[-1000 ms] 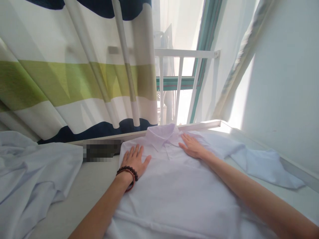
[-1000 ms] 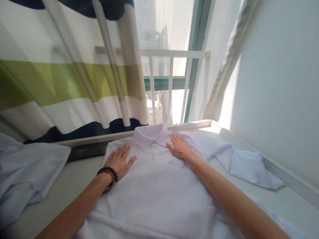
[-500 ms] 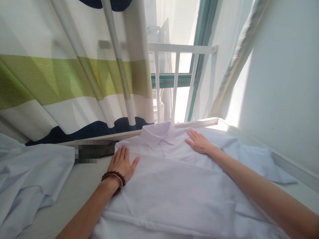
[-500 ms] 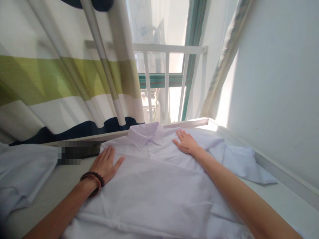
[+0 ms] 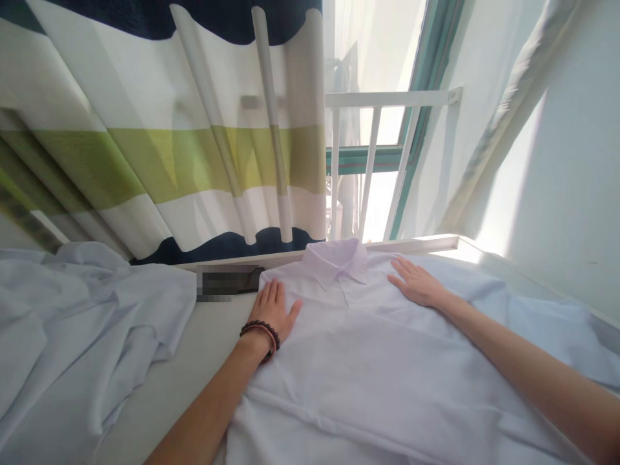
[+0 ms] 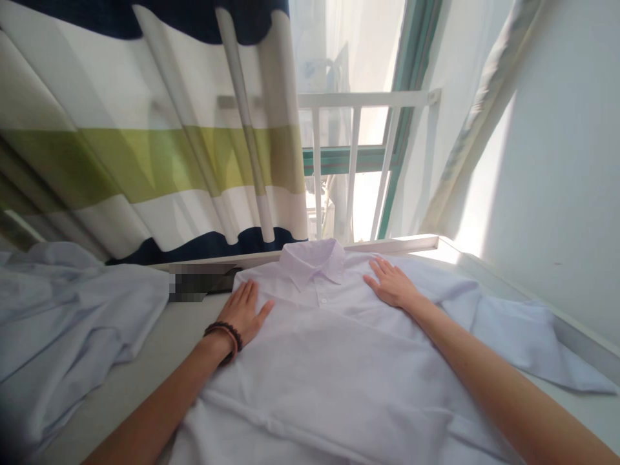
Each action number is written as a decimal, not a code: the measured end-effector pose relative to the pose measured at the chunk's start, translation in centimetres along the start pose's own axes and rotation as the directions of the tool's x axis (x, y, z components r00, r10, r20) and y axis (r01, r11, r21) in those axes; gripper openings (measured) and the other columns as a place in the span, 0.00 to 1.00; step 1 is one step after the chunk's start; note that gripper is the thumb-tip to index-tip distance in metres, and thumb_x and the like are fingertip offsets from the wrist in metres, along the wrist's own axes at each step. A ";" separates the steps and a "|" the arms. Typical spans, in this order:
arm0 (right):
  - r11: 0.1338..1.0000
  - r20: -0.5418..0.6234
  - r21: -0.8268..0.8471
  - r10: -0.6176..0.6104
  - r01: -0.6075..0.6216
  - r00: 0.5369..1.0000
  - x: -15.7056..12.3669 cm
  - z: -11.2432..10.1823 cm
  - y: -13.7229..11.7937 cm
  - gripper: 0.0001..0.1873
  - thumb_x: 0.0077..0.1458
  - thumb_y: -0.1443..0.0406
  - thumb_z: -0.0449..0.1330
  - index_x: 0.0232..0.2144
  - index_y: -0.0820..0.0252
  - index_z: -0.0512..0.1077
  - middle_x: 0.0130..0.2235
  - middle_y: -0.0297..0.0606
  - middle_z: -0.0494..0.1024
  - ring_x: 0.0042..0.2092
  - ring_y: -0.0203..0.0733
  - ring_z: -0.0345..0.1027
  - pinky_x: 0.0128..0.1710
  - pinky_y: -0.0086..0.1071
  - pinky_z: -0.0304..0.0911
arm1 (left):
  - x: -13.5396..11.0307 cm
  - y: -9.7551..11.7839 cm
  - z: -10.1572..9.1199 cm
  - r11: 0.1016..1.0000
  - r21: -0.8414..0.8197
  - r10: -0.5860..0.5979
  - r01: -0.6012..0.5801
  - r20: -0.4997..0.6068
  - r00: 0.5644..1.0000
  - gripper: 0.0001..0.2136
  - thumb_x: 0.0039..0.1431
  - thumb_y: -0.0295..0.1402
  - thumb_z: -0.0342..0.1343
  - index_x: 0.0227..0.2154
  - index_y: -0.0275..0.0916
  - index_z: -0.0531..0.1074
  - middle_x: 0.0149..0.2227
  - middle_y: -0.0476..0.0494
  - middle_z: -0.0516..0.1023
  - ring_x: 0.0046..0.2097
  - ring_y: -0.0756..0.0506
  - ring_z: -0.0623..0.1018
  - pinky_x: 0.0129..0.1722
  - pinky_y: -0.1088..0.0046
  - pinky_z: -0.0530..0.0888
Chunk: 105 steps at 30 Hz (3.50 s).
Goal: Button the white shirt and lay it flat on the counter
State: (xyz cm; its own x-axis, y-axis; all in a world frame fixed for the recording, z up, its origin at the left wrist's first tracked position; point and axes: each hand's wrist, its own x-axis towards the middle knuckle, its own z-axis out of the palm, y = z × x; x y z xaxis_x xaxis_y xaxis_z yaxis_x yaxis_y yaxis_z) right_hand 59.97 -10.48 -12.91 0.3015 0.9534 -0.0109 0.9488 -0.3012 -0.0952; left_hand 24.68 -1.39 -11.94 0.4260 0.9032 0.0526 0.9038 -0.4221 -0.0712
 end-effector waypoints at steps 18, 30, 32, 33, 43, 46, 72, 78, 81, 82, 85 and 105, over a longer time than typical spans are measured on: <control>0.969 0.346 0.215 -0.193 0.123 0.918 -9.1 -7.7 0.1 0.24 0.49 0.44 0.58 0.37 0.54 0.75 0.40 0.41 0.77 0.41 0.49 0.72 0.41 0.37 0.67 | 0.5 -0.1 0.1 0.998 -0.054 0.018 -0.021 -0.047 0.999 0.35 0.65 0.46 0.40 0.63 0.18 0.53 0.67 0.24 0.52 0.68 0.34 0.52 0.66 0.58 0.51; 0.942 0.493 0.315 -0.055 -0.119 0.868 -15.4 -8.6 4.1 0.22 0.40 0.59 0.66 0.38 0.56 0.66 0.32 0.33 0.74 0.34 0.42 0.68 0.32 0.32 0.62 | 1.0 -0.1 0.2 0.998 -0.051 0.021 -0.024 -0.056 0.998 0.35 0.65 0.47 0.41 0.63 0.18 0.54 0.67 0.24 0.52 0.68 0.33 0.53 0.65 0.59 0.51; 0.944 0.487 0.307 -0.044 -0.123 0.872 -15.6 -8.4 4.0 0.20 0.38 0.61 0.67 0.34 0.56 0.64 0.29 0.30 0.71 0.31 0.39 0.64 0.29 0.30 0.58 | 0.9 0.0 0.1 0.998 -0.051 0.022 -0.025 -0.056 0.998 0.35 0.65 0.47 0.40 0.63 0.18 0.54 0.67 0.25 0.53 0.68 0.34 0.53 0.65 0.59 0.51; 0.945 0.493 0.303 -0.043 -0.125 0.869 -15.6 -8.4 3.9 0.19 0.38 0.62 0.67 0.32 0.56 0.63 0.27 0.29 0.69 0.29 0.37 0.62 0.27 0.30 0.56 | 0.9 0.0 0.1 0.998 -0.052 0.022 -0.025 -0.057 0.998 0.35 0.65 0.47 0.40 0.63 0.19 0.54 0.67 0.25 0.53 0.68 0.33 0.53 0.65 0.58 0.52; 0.557 0.422 0.821 -0.441 -0.126 0.792 -12.4 -12.4 -2.5 0.21 0.53 0.56 0.63 0.47 0.53 0.66 0.28 0.26 0.67 0.27 0.31 0.59 0.25 0.26 0.55 | 0.3 0.3 -0.7 0.988 -0.123 0.077 -0.099 -0.174 0.982 0.30 0.61 0.41 0.44 0.59 0.20 0.58 0.64 0.22 0.59 0.66 0.31 0.58 0.64 0.53 0.54; 0.372 0.329 0.913 -0.432 -0.166 0.840 -9.9 -10.6 -6.7 0.14 0.52 0.56 0.63 0.39 0.55 0.68 0.32 0.30 0.70 0.28 0.32 0.63 0.23 0.25 0.59 | -1.3 1.2 -2.9 0.961 -0.156 0.179 -0.228 -0.274 0.945 0.22 0.61 0.35 0.43 0.54 0.29 0.65 0.59 0.31 0.67 0.63 0.38 0.63 0.64 0.62 0.56; 0.712 -0.457 0.505 -0.259 0.488 0.851 -11.0 -0.9 -14.1 0.15 0.60 0.55 0.53 0.45 0.56 0.67 0.41 0.42 0.68 0.42 0.46 0.66 0.43 0.41 0.65 | -7.1 0.9 -2.0 0.005 -0.997 0.342 0.077 0.074 0.937 0.17 0.54 0.45 0.57 0.39 0.37 0.71 0.24 0.50 0.72 0.25 0.49 0.73 0.27 0.73 0.73; 0.558 -0.495 0.371 -0.558 0.742 0.667 -13.0 -0.4 -16.0 0.18 0.57 0.61 0.58 0.50 0.56 0.63 0.44 0.45 0.69 0.45 0.47 0.64 0.45 0.40 0.64 | -7.1 1.2 -1.1 0.188 -0.981 0.147 -0.054 -0.027 0.989 0.13 0.51 0.40 0.59 0.37 0.38 0.68 0.30 0.51 0.68 0.20 0.54 0.68 0.18 0.78 0.67; 0.565 -0.455 0.463 -0.509 0.683 0.730 -12.8 0.4 -16.3 0.08 0.59 0.68 0.54 0.42 0.56 0.65 0.36 0.39 0.71 0.37 0.41 0.65 0.38 0.33 0.63 | -7.5 1.1 -1.3 0.192 -0.972 0.067 -0.138 -0.127 0.990 0.10 0.49 0.34 0.59 0.34 0.39 0.66 0.30 0.52 0.63 0.26 0.53 0.68 0.20 0.81 0.67; 0.572 -0.437 0.497 -0.484 0.652 0.758 -12.7 0.7 -16.3 0.05 0.60 0.69 0.52 0.39 0.56 0.65 0.34 0.36 0.71 0.34 0.39 0.64 0.35 0.31 0.62 | -7.6 1.0 -1.5 0.190 -0.965 0.077 -0.178 -0.166 0.983 0.09 0.49 0.32 0.59 0.33 0.39 0.66 0.31 0.51 0.64 0.29 0.52 0.69 0.22 0.82 0.68; 0.568 -0.388 0.575 -0.444 0.589 0.808 -12.2 1.0 -16.1 0.04 0.61 0.68 0.52 0.35 0.57 0.66 0.30 0.33 0.69 0.30 0.36 0.61 0.31 0.29 0.59 | -7.9 0.9 -2.1 0.203 -0.940 0.176 -0.274 -0.240 0.955 0.04 0.51 0.30 0.59 0.29 0.38 0.69 0.36 0.47 0.66 0.37 0.50 0.70 0.26 0.82 0.69; 0.472 -0.286 0.712 -0.481 0.519 0.829 -12.3 0.2 -15.8 0.04 0.57 0.65 0.56 0.35 0.60 0.68 0.26 0.30 0.68 0.26 0.32 0.60 0.27 0.26 0.57 | -8.0 0.5 -1.6 0.070 -0.924 0.373 -0.375 -0.325 0.869 0.05 0.54 0.26 0.60 0.34 0.38 0.77 0.41 0.44 0.74 0.43 0.48 0.77 0.40 0.75 0.78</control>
State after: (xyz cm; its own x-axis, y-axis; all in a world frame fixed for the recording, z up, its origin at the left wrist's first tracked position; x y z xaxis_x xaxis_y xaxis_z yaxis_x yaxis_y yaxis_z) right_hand 41.29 -17.47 -11.43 -0.1792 0.9299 0.3211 0.5379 0.3659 -0.7595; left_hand 21.84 -8.95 -10.85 0.7213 0.6020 0.3425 -0.0579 -0.4403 0.8960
